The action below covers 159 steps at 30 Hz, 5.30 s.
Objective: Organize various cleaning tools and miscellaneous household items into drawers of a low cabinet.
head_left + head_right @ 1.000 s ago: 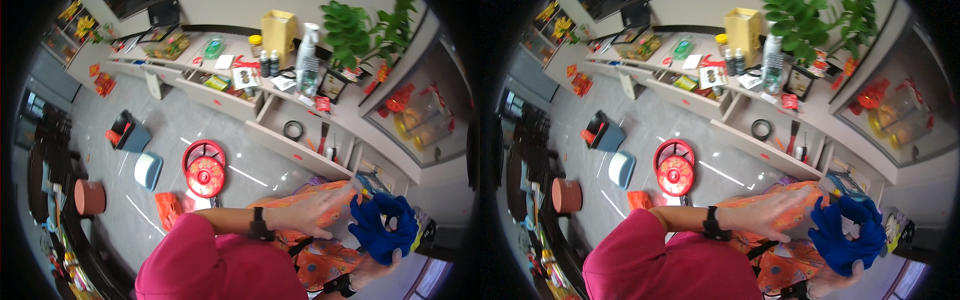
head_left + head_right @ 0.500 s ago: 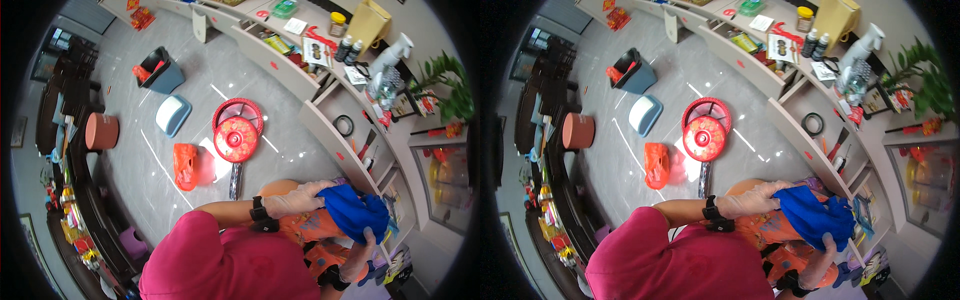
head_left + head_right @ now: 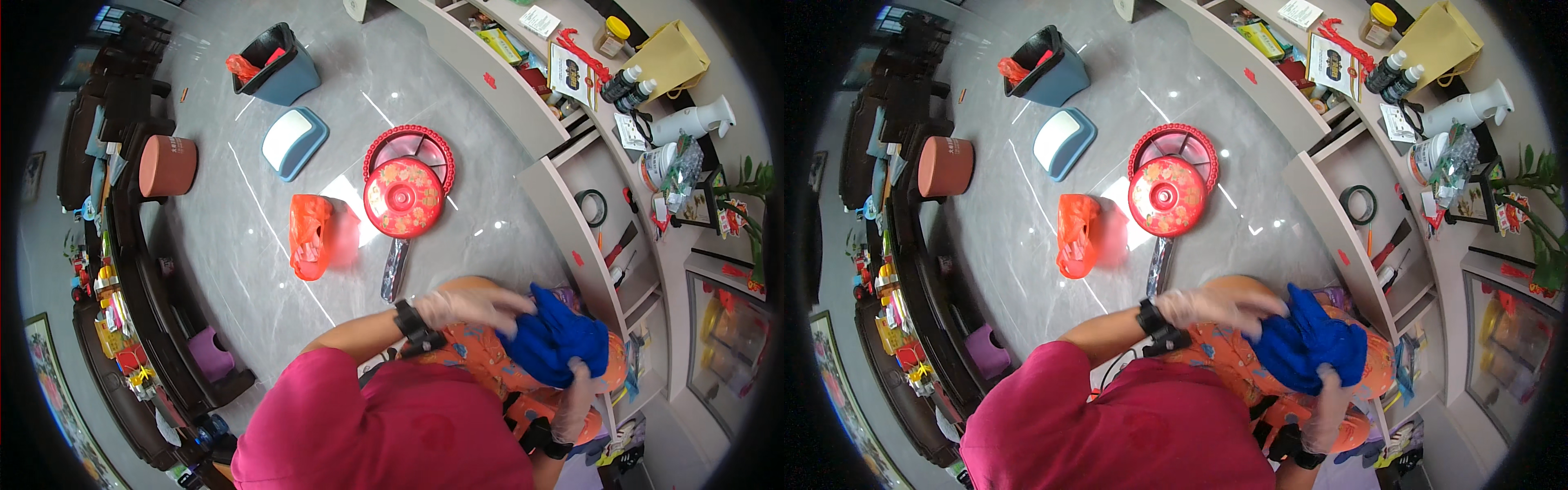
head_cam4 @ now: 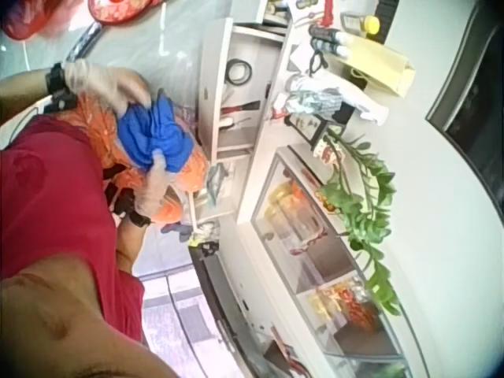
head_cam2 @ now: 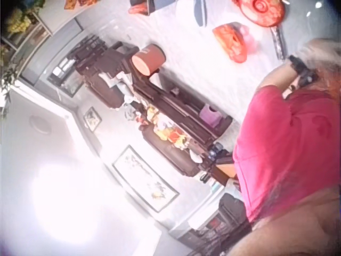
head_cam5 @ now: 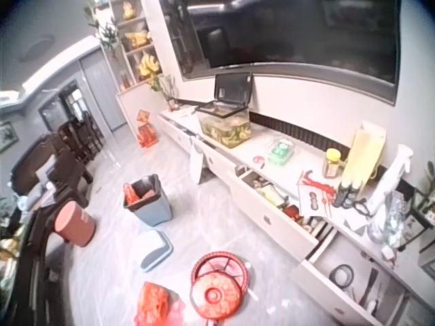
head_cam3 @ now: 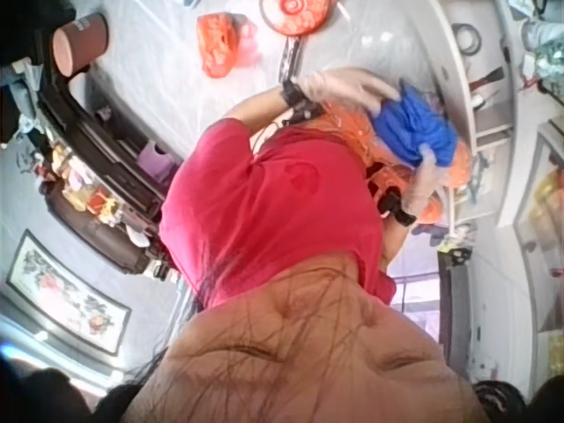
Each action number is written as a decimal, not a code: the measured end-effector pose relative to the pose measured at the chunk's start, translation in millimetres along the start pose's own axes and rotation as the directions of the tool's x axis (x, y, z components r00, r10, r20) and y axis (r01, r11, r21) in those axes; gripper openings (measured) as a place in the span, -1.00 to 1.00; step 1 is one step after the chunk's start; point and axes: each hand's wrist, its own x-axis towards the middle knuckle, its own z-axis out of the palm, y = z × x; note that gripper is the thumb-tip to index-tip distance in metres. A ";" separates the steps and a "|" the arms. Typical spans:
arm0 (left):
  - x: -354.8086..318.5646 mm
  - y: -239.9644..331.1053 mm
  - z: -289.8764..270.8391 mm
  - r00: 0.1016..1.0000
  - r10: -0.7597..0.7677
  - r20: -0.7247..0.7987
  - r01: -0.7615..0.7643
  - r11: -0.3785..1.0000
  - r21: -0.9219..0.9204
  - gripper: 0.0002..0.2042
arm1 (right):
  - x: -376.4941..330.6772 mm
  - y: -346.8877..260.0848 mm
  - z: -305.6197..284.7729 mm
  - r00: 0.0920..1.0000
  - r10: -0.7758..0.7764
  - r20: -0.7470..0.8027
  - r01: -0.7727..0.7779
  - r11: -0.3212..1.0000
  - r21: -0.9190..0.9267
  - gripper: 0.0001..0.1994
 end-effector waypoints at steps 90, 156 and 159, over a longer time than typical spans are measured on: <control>252.3 148.0 -90.6 0.863 -0.421 -0.281 0.472 0.869 0.147 -0.73 | -103.4 104.1 -160.2 0.658 0.381 -0.650 0.421 0.530 0.737 -0.51; 470.7 -10.4 -101.2 0.999 0.026 -0.027 0.032 -0.219 0.975 -0.58 | -81.2 108.8 -155.0 0.682 0.482 -0.550 0.492 0.254 0.833 -0.55; 485.0 -48.4 -99.4 0.986 -0.164 -0.030 0.054 0.140 0.989 -0.62 | -77.0 103.9 -155.0 0.654 0.519 -0.551 0.493 0.260 0.830 -0.55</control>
